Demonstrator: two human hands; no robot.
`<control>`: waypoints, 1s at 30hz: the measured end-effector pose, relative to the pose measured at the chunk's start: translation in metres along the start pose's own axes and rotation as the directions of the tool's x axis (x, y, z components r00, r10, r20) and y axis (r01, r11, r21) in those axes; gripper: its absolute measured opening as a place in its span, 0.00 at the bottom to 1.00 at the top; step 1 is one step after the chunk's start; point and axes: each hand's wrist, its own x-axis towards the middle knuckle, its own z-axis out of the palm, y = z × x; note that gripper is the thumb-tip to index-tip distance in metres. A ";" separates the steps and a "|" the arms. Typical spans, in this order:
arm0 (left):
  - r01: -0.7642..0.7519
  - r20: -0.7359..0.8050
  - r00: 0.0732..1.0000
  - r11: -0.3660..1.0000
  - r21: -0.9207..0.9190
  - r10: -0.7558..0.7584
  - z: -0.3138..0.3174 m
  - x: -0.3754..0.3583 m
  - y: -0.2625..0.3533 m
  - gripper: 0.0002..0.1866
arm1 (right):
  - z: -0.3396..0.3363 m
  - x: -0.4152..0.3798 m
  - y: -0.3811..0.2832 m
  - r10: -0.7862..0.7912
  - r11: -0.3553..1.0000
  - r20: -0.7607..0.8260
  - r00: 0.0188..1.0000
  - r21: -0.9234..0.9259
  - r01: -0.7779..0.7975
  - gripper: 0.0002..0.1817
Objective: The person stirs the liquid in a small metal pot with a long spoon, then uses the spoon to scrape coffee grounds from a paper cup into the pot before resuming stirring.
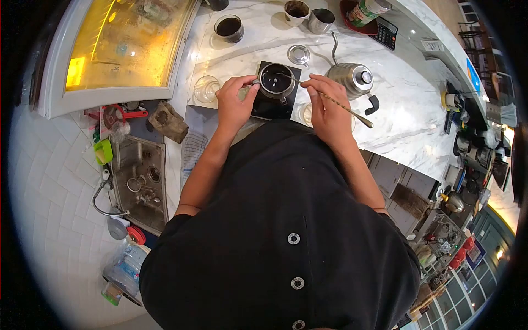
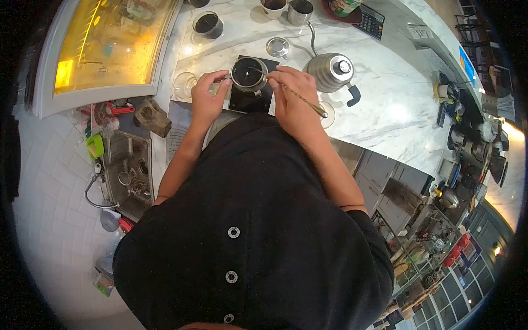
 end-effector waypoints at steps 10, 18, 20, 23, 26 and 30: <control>0.034 0.035 0.999 0.999 0.017 -0.035 -0.002 0.001 0.006 0.13 | 0.001 0.002 -0.001 0.021 1.000 -0.002 1.000 0.012 -0.021 0.06; -0.072 -0.005 0.997 0.995 0.074 0.072 -0.002 0.003 0.002 0.09 | -0.007 0.004 -0.001 0.044 0.999 -0.016 0.999 0.015 -0.044 0.06; -0.049 0.044 0.998 0.996 0.076 0.046 -0.006 0.003 0.007 0.12 | -0.006 0.003 -0.003 0.033 0.999 0.001 0.999 0.019 -0.033 0.06; -0.040 0.037 0.999 0.996 0.079 0.038 -0.004 0.003 0.008 0.12 | -0.001 0.004 -0.003 -0.002 1.000 0.006 1.000 0.008 0.002 0.06; -0.050 0.040 0.998 0.995 0.087 0.046 -0.004 0.002 0.005 0.13 | 0.004 0.007 -0.001 -0.013 1.000 -0.017 1.000 -0.021 0.012 0.06; -0.020 0.025 1.000 0.997 0.077 0.018 -0.001 -0.002 0.001 0.11 | -0.001 0.006 0.000 -0.010 0.998 -0.016 1.000 -0.059 0.009 0.06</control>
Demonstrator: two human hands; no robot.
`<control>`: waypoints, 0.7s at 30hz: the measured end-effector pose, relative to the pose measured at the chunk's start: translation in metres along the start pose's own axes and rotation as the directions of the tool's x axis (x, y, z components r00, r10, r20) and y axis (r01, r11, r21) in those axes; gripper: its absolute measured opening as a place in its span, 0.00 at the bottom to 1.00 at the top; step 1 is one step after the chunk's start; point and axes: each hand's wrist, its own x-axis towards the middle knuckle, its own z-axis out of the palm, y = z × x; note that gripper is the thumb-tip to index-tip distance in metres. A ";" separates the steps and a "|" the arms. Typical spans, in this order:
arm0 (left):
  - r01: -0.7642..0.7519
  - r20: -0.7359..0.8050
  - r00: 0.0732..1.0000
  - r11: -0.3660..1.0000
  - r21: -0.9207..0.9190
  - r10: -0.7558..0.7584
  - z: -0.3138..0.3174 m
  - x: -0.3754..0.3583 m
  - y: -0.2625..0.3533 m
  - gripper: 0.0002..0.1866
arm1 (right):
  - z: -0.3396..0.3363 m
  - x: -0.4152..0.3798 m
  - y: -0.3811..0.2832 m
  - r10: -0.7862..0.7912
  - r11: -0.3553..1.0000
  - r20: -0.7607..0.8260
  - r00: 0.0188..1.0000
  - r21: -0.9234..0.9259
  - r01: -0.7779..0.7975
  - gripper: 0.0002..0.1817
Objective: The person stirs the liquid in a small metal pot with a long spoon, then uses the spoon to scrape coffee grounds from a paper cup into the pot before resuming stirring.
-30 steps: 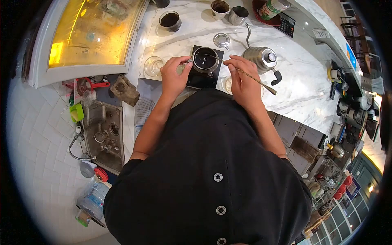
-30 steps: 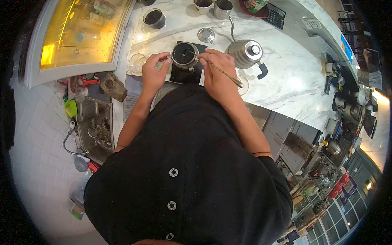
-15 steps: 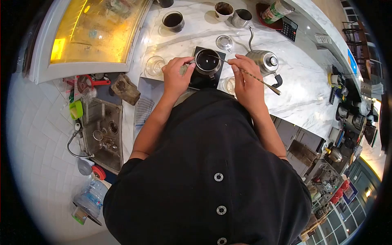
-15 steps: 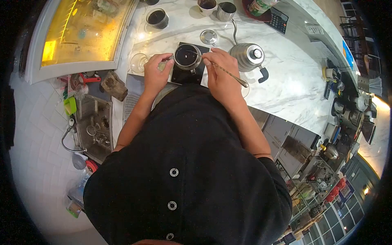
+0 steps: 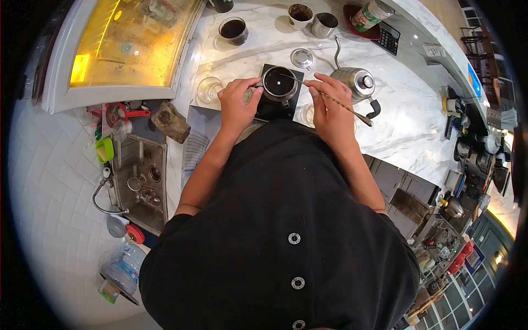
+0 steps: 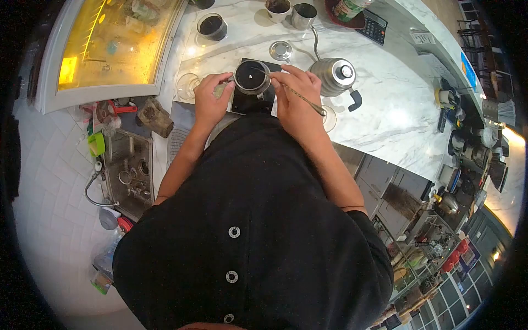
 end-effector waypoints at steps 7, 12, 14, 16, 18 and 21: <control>-0.057 -0.010 0.998 0.998 0.025 0.057 -0.003 0.003 0.003 0.12 | 0.000 -0.009 0.006 0.046 0.999 -0.002 0.999 -0.003 -0.046 0.08; -0.070 -0.008 0.997 0.997 0.042 0.071 -0.003 0.001 0.002 0.12 | 0.000 -0.007 0.007 0.078 0.997 -0.036 0.996 -0.016 -0.078 0.09; -0.064 -0.011 0.998 0.996 0.063 0.065 -0.002 -0.002 -0.002 0.12 | 0.001 -0.007 0.007 0.110 0.994 -0.032 0.993 0.010 -0.109 0.09; -0.078 -0.012 0.997 0.993 0.090 0.079 -0.003 -0.002 -0.001 0.12 | 0.005 -0.008 0.009 0.109 0.994 -0.040 0.993 0.015 -0.109 0.10; -0.088 -0.012 0.996 0.989 0.121 0.090 -0.005 -0.001 -0.001 0.12 | 0.007 -0.007 0.009 0.110 0.994 -0.045 0.993 0.024 -0.109 0.10; -0.084 -0.006 0.996 0.990 0.113 0.085 -0.009 -0.001 0.003 0.13 | 0.009 -0.007 0.004 0.108 0.992 -0.014 0.994 0.061 -0.107 0.10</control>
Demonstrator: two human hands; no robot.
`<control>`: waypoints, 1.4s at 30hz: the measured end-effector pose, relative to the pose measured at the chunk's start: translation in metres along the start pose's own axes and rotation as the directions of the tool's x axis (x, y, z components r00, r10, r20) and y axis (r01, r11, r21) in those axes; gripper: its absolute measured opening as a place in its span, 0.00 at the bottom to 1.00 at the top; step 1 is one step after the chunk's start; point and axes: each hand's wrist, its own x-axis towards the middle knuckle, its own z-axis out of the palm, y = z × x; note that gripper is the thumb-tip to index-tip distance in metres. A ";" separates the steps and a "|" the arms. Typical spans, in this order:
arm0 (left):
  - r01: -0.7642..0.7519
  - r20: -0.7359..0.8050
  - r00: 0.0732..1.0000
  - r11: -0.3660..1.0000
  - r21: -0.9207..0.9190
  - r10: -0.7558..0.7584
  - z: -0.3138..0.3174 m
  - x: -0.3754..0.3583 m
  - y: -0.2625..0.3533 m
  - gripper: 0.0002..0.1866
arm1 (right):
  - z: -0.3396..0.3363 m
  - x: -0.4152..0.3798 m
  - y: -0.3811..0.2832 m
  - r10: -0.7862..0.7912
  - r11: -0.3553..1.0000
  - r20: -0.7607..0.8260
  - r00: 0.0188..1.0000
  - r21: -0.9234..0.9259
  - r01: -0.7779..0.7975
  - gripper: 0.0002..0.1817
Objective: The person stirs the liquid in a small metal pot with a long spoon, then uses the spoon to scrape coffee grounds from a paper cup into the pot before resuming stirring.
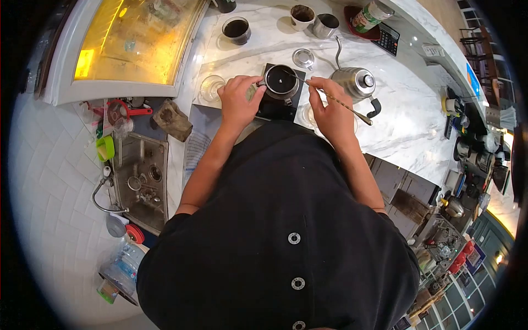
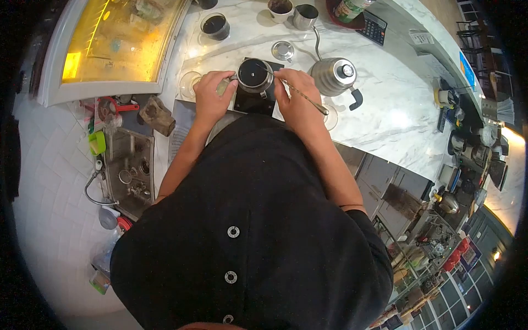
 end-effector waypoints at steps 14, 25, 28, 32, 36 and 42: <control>-0.057 0.113 0.992 0.998 0.040 0.052 -0.016 0.006 -0.012 0.11 | 0.014 -0.004 -0.023 0.032 0.999 -0.014 0.999 0.010 -0.032 0.08; -0.036 0.232 0.972 0.999 -0.031 0.042 -0.026 0.018 -0.030 0.11 | 0.020 -0.006 -0.039 0.090 0.995 -0.026 0.996 -0.050 -0.091 0.07; -0.045 0.256 0.965 0.998 -0.039 0.054 -0.026 0.021 -0.031 0.11 | 0.023 -0.003 -0.041 0.081 0.992 -0.046 0.996 -0.091 -0.085 0.07; -0.053 0.305 0.950 0.998 -0.027 0.059 -0.032 0.028 -0.027 0.11 | 0.017 -0.007 -0.047 0.097 0.978 -0.067 0.993 -0.180 -0.107 0.07; -0.064 0.310 0.948 0.997 -0.050 0.077 -0.028 0.030 -0.032 0.11 | 0.021 -0.013 -0.051 0.077 0.983 -0.086 0.993 -0.163 -0.090 0.08; -0.092 0.326 0.939 0.994 -0.064 0.108 -0.031 0.030 -0.036 0.11 | 0.033 -0.008 -0.049 0.061 0.985 -0.122 0.991 -0.156 -0.080 0.08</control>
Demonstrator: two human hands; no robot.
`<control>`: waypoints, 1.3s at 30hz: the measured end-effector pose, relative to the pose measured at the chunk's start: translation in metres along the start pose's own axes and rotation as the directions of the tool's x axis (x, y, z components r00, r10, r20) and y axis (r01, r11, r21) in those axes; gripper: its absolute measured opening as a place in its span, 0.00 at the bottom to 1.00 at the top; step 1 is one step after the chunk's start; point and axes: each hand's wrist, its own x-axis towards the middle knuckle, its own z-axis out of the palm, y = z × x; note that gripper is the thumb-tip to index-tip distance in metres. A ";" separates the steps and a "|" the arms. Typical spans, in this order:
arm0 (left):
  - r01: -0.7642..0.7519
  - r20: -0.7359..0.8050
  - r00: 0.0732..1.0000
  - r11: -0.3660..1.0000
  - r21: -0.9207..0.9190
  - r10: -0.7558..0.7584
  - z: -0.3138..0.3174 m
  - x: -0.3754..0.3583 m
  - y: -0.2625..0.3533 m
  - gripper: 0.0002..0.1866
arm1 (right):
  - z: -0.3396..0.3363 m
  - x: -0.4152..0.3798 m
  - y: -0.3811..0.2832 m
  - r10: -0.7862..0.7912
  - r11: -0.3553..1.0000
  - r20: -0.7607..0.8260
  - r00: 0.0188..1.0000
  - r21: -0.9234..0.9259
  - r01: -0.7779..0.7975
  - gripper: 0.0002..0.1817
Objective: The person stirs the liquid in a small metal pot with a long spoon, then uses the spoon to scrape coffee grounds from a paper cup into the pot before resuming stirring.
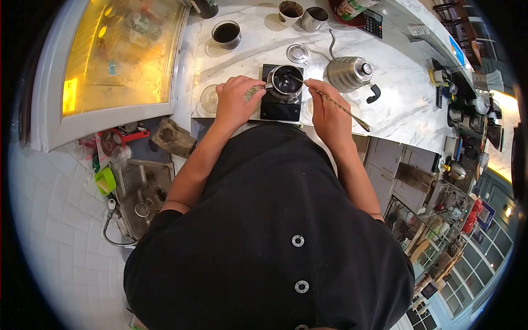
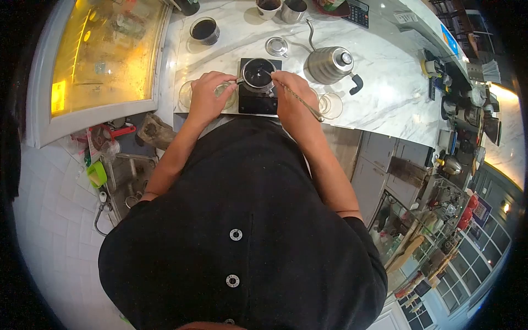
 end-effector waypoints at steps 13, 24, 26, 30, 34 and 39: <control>-0.001 0.020 1.000 0.999 -0.033 0.001 -0.003 0.004 0.000 0.11 | 0.001 -0.004 0.005 -0.010 1.000 -0.025 1.000 -0.015 0.010 0.08; -0.029 -0.008 1.000 0.998 -0.052 0.029 -0.001 0.004 0.003 0.12 | 0.004 -0.006 0.005 -0.021 1.000 -0.062 0.998 -0.022 0.020 0.09; -0.020 -0.008 1.000 0.999 -0.045 0.020 0.000 0.003 0.002 0.12 | -0.003 -0.009 0.008 -0.023 0.999 -0.047 0.999 -0.040 0.021 0.10; -0.014 -0.011 1.000 0.999 -0.052 0.014 0.003 0.003 0.000 0.12 | 0.002 -0.015 0.012 -0.043 0.999 -0.034 0.999 0.011 0.043 0.12; 0.004 -0.005 1.000 0.999 -0.054 -0.004 0.004 0.002 0.001 0.13 | 0.009 -0.010 0.013 -0.026 1.000 -0.056 0.998 0.003 0.026 0.12; 0.004 -0.012 1.000 0.999 -0.052 -0.005 0.003 0.000 0.002 0.13 | 0.001 -0.018 0.016 -0.022 0.999 -0.062 0.998 -0.048 0.019 0.11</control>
